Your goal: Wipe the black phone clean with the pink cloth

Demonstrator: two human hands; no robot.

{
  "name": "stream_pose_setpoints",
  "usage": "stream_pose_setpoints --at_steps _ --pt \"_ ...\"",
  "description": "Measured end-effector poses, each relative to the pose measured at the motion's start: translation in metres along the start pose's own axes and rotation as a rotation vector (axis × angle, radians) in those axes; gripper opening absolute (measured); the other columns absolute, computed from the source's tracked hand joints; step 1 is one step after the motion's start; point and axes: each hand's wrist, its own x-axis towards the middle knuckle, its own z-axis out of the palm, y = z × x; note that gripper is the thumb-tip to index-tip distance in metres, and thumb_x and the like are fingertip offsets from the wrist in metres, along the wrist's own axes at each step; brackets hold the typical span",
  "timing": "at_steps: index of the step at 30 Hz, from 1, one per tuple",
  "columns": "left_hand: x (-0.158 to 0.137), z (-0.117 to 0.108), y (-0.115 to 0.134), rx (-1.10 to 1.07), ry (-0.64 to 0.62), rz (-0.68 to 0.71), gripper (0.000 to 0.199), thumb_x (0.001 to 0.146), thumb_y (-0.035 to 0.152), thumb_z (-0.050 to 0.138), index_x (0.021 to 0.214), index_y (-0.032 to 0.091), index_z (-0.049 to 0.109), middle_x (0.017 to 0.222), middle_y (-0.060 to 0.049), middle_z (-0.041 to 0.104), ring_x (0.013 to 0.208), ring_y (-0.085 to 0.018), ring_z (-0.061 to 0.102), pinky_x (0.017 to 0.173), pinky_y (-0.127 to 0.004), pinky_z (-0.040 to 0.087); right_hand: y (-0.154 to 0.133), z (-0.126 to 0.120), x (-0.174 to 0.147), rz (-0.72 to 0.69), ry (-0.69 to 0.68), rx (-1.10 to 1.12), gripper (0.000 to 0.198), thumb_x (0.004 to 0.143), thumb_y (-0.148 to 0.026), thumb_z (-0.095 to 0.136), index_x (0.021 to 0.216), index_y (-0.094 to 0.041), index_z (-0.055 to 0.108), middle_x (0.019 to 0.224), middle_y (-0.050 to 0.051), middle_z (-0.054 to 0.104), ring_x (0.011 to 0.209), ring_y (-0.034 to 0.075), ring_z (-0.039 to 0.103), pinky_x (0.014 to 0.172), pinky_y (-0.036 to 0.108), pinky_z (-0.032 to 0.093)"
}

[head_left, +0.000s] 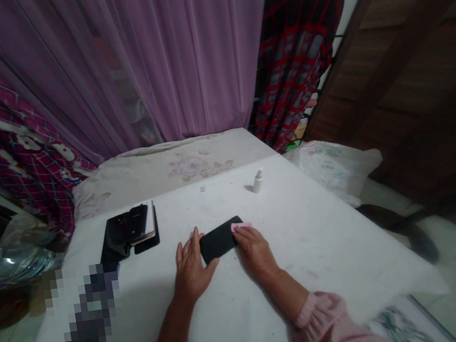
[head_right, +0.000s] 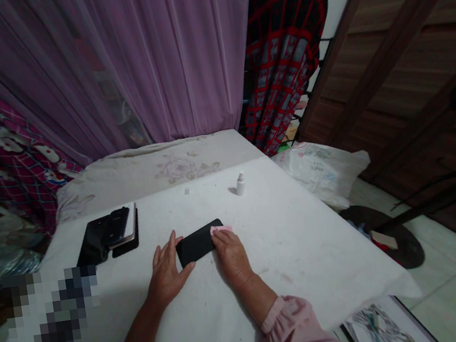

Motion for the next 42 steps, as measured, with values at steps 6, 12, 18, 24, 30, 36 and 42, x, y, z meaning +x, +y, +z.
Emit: stream_pose_setpoints --at_steps 6,12,18,24,30,36,42 --pt "0.0 0.002 -0.001 0.019 0.01 0.013 0.093 0.083 0.031 0.058 0.152 0.021 -0.004 0.135 -0.012 0.056 0.129 -0.027 0.047 0.114 -0.055 0.019 -0.038 0.006 -0.001 -0.146 -0.075 0.074 0.03 0.089 -0.011 0.056 0.116 -0.018 0.068 0.116 0.01 0.07 0.107 0.022 0.062 0.093 0.038 0.053" --pt "0.0 0.001 -0.001 0.003 0.008 0.02 0.092 0.083 0.031 0.057 0.152 0.021 -0.003 0.135 -0.012 0.056 0.13 -0.028 0.046 0.114 -0.055 0.017 0.019 -0.019 -0.008 -0.016 0.035 0.049 0.032 0.09 -0.009 0.052 0.114 -0.02 0.069 0.115 0.01 0.071 0.108 0.022 0.063 0.094 0.041 0.053" --pt "0.002 0.0 -0.001 -0.004 -0.027 0.013 0.094 0.082 0.03 0.058 0.152 0.022 -0.005 0.135 -0.012 0.056 0.13 -0.028 0.046 0.114 -0.056 0.016 0.02 -0.014 -0.003 -0.029 0.011 0.085 0.024 0.088 -0.013 0.058 0.102 -0.023 0.074 0.107 0.008 0.074 0.101 0.02 0.066 0.091 0.037 0.055" --pt "0.002 0.001 -0.003 0.005 -0.017 0.021 0.094 0.082 0.03 0.057 0.152 0.022 -0.005 0.136 -0.012 0.055 0.129 -0.028 0.047 0.114 -0.055 0.018 -0.02 -0.006 0.007 -0.121 -0.099 0.18 0.02 0.089 -0.016 0.061 0.1 -0.025 0.075 0.106 0.005 0.074 0.099 0.017 0.066 0.086 0.029 0.056" --pt "0.003 0.001 -0.007 0.002 -0.018 0.042 0.095 0.082 0.031 0.058 0.152 0.022 -0.005 0.135 -0.012 0.056 0.128 -0.028 0.049 0.113 -0.055 0.02 -0.004 -0.015 0.008 -0.172 -0.082 0.201 0.018 0.089 -0.016 0.062 0.099 -0.025 0.075 0.105 0.005 0.075 0.101 0.016 0.066 0.089 0.031 0.055" --pt "0.004 0.001 -0.008 0.0 -0.016 0.052 0.094 0.082 0.032 0.058 0.152 0.022 -0.004 0.134 -0.012 0.056 0.126 -0.029 0.049 0.113 -0.056 0.02 0.037 -0.023 -0.002 -0.008 0.015 0.147 0.024 0.088 -0.012 0.06 0.101 -0.027 0.074 0.108 0.004 0.074 0.102 0.017 0.067 0.089 0.034 0.056" --pt "0.004 0.002 -0.009 0.005 -0.026 0.05 0.093 0.082 0.032 0.058 0.152 0.022 -0.003 0.135 -0.012 0.056 0.128 -0.029 0.047 0.113 -0.056 0.018 0.031 -0.015 0.016 0.206 -0.04 0.14 0.028 0.089 -0.015 0.056 0.103 -0.031 0.074 0.108 0.001 0.074 0.1 0.019 0.07 0.088 0.035 0.057"
